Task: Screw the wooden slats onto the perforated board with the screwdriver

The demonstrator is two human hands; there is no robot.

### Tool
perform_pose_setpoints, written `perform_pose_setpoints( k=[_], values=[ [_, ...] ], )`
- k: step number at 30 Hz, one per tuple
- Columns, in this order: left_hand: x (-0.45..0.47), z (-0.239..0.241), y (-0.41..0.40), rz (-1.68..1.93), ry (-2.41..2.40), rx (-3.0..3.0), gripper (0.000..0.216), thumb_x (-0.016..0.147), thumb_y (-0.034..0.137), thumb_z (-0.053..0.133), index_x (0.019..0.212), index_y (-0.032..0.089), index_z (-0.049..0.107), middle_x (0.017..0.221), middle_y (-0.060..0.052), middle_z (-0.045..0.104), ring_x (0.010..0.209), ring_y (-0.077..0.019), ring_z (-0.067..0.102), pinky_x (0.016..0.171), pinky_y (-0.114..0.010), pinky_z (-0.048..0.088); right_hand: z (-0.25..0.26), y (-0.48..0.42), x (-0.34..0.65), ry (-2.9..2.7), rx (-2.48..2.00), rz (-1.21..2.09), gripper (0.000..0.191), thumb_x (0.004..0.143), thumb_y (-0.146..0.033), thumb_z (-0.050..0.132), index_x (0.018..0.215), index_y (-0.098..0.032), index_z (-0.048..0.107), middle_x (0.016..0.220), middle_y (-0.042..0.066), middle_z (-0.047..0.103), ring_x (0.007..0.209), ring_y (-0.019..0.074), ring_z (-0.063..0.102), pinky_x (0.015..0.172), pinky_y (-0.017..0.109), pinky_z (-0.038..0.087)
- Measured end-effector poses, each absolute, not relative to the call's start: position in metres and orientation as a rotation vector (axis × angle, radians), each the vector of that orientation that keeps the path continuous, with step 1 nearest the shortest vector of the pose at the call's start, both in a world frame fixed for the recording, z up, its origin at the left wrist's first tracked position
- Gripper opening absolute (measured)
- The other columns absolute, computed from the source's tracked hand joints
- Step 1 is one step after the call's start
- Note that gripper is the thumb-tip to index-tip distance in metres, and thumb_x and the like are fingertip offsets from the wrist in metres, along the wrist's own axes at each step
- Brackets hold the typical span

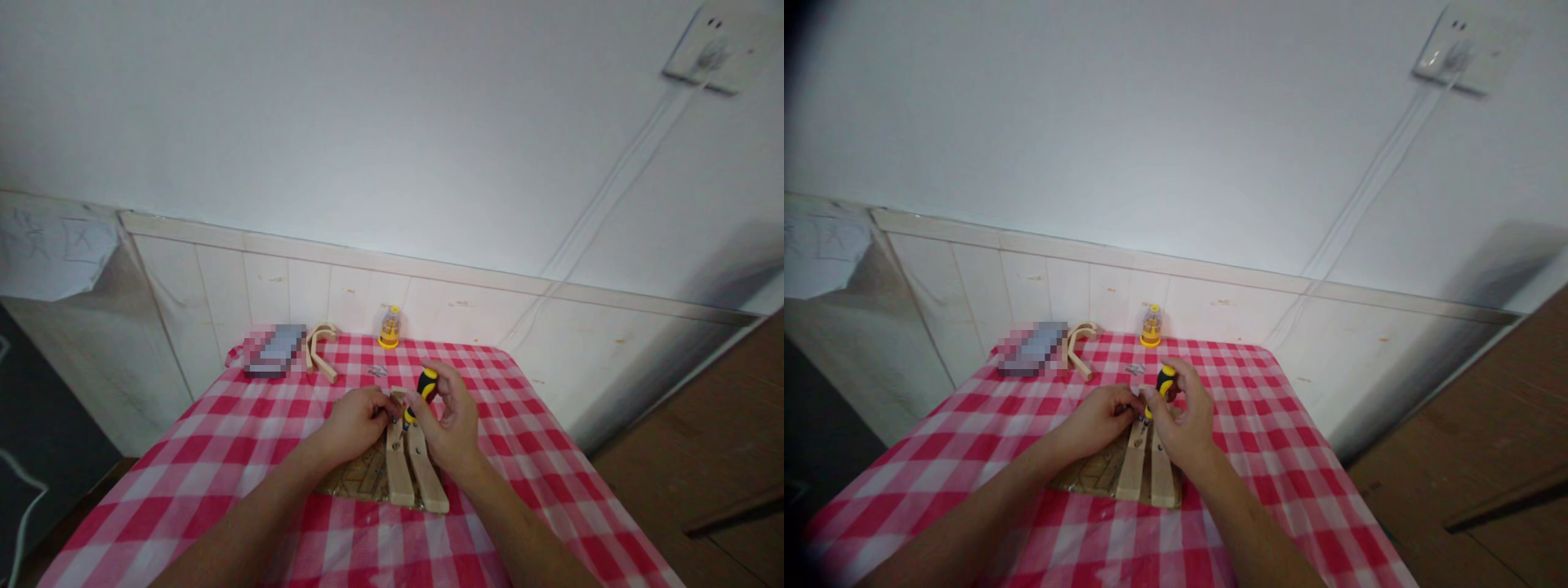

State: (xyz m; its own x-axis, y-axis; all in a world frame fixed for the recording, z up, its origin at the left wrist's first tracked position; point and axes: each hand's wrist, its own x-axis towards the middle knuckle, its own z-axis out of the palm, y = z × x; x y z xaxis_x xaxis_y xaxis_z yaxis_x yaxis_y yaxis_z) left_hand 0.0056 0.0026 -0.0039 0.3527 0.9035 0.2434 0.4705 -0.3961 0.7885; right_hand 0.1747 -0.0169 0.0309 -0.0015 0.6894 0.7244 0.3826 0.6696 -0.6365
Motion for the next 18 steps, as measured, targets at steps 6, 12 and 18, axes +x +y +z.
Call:
perform_pose_setpoints(
  k=[6,12,18],
  values=[
    [0.0062,0.0008,0.0005,0.876,1.212,2.004,0.025,0.081,0.015,0.051,0.089,0.019,0.076,0.092,-0.005,0.075,0.087,-0.0217,0.068,0.078,-0.031,0.051,0.0315,-0.0229,0.1717,-1.637,-0.865,0.331,0.033,0.085,-0.020,0.064,0.117,-0.024,0.056,0.079,-0.001,0.062,0.066,0.0151,0.060,0.061,0.028,0.050],
    [0.0057,0.0012,0.0017,0.833,1.247,2.041,0.025,0.080,0.014,0.052,0.088,0.020,0.076,0.091,-0.005,0.076,0.087,-0.0213,0.068,0.077,-0.030,0.049,0.0287,-0.0232,0.1716,-1.683,-0.832,0.374,0.032,0.087,-0.019,0.063,0.117,-0.024,0.055,0.083,0.000,0.062,0.071,0.0167,0.064,0.064,0.029,0.053],
    [0.0058,0.0002,0.0025,0.835,1.240,2.066,0.026,0.081,0.015,0.052,0.088,0.019,0.076,0.091,-0.005,0.075,0.085,-0.0216,0.068,0.076,-0.030,0.048,0.0270,-0.0225,0.1749,-1.759,-0.790,0.433,0.034,0.090,-0.022,0.059,0.124,-0.025,0.056,0.095,0.006,0.069,0.080,0.0203,0.070,0.075,0.036,0.057]
  ],
)
